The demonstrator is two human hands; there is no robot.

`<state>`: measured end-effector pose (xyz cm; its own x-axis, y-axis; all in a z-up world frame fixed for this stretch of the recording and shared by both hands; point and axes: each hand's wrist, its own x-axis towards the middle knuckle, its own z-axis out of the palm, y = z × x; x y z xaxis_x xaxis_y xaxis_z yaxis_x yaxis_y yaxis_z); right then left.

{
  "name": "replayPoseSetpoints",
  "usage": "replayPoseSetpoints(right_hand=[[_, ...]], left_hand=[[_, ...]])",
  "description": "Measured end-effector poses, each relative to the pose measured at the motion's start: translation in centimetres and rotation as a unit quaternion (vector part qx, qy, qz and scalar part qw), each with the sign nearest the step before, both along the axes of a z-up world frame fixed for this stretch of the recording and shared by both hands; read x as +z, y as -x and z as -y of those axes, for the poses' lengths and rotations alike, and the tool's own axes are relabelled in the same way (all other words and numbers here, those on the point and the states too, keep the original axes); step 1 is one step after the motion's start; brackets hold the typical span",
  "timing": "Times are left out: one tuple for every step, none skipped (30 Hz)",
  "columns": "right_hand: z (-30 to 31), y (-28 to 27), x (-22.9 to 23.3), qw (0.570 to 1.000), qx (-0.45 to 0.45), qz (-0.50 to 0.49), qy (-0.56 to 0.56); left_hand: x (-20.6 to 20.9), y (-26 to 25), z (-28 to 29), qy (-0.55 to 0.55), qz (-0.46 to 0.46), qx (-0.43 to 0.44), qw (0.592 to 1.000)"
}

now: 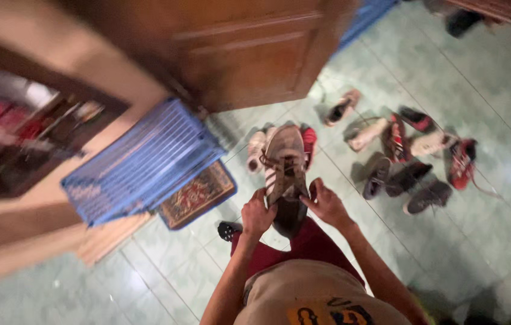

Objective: The person unlaces and relaces several pairs of shoes one by one. They remove the laces from each shoe, place the laces on a nearby door frame, then re-lace the same shoe before moving to the next pair.

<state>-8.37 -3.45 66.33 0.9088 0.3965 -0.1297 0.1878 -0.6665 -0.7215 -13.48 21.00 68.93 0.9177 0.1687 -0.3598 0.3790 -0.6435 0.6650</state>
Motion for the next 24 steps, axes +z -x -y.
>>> replayPoseSetpoints(right_hand=[[-2.1,-1.2,1.6,1.0,0.015,0.004,-0.009],[-4.2,-2.3,3.4,0.999,0.03,0.008,-0.018],[-6.1,-2.5,5.3,0.999,0.043,0.007,-0.025],[-8.2,-2.7,7.1,0.998,0.052,-0.005,-0.037],[-10.2,-2.8,8.9,0.997,0.059,-0.017,-0.046],[-12.4,-2.5,10.6,0.996,0.065,-0.03,-0.055],[-14.8,-2.3,12.0,0.994,0.086,-0.022,-0.059],[-17.1,-2.0,13.3,0.992,0.106,-0.015,-0.063],[-19.7,-1.5,14.2,0.99,0.122,-0.008,-0.069],[-22.4,-1.2,14.8,0.986,0.149,0.048,-0.065],[-24.5,-0.5,15.2,0.978,0.173,0.101,-0.056],[-26.5,0.7,15.6,0.967,0.198,0.153,-0.049],[-28.5,1.5,15.9,0.973,0.191,0.126,-0.025],[-30.5,2.2,16.1,0.978,0.184,0.1,-0.001],[-32.4,3.0,16.3,0.982,0.176,0.07,0.022],[-34.4,3.2,16.4,0.978,0.184,0.096,0.017],[-36.2,4.0,16.3,0.975,0.192,0.113,0.013],[-37.8,4.9,16.1,0.971,0.199,0.13,0.01],[-39.3,5.6,15.9,0.972,0.208,0.103,0.031],[-40.7,6.1,15.7,0.972,0.217,0.076,0.052],[-42.3,6.0,15.4,0.97,0.223,0.053,0.075],[-44.0,5.8,14.9,0.966,0.235,0.079,0.07],[-45.3,5.6,14.3,0.961,0.247,0.104,0.068],[-46.3,5.2,13.5,0.955,0.259,0.128,0.065]], left_hand=[[1.1,0.3,-1.5,0.0,0.022,0.016,1.0],[2.0,0.5,-3.0,-0.001,0.021,0.045,0.999],[2.8,1.4,-4.2,-0.001,0.017,0.07,0.997],[3.4,2.3,-5.6,0.0,0.013,0.096,0.995],[3.9,3.2,-7.1,-0.005,0.031,0.105,0.994],[4.3,4.2,-8.7,-0.011,0.049,0.113,0.992],[4.6,5.1,-10.2,-0.02,0.071,0.123,0.99],[4.8,6.2,-11.5,-0.029,0.089,0.135,0.986],[5.0,7.3,-13.3,-0.04,0.106,0.142,0.983],[5.1,8.4,-15.2,-0.051,0.123,0.149,0.98],[5.2,10.0,-16.4,-0.051,0.126,0.158,0.978],[5.2,11.4,-17.9,-0.051,0.13,0.166,0.976],[5.1,12.0,-19.6,-0.052,0.141,0.173,0.973],[5.2,12.6,-20.9,-0.052,0.141,0.181,0.972],[5.2,13.2,-22.3,-0.054,0.139,0.19,0.97],[5.1,13.7,-23.7,-0.055,0.136,0.199,0.969],[5.1,15.0,-24.9,-0.058,0.139,0.206,0.967],[4.9,15.8,-26.0,-0.062,0.142,0.212,0.965],[4.8,16.6,-27.1,-0.069,0.147,0.218,0.962],[4.7,17.5,-27.9,-0.071,0.138,0.228,0.961],[4.5,17.6,-29.1,-0.071,0.133,0.235,0.96],[4.2,17.5,-30.3,-0.072,0.128,0.243,0.959],[3.8,17.5,-31.0,-0.064,0.109,0.251,0.96],[3.3,17.4,-31.7,-0.057,0.09,0.259,0.96]])
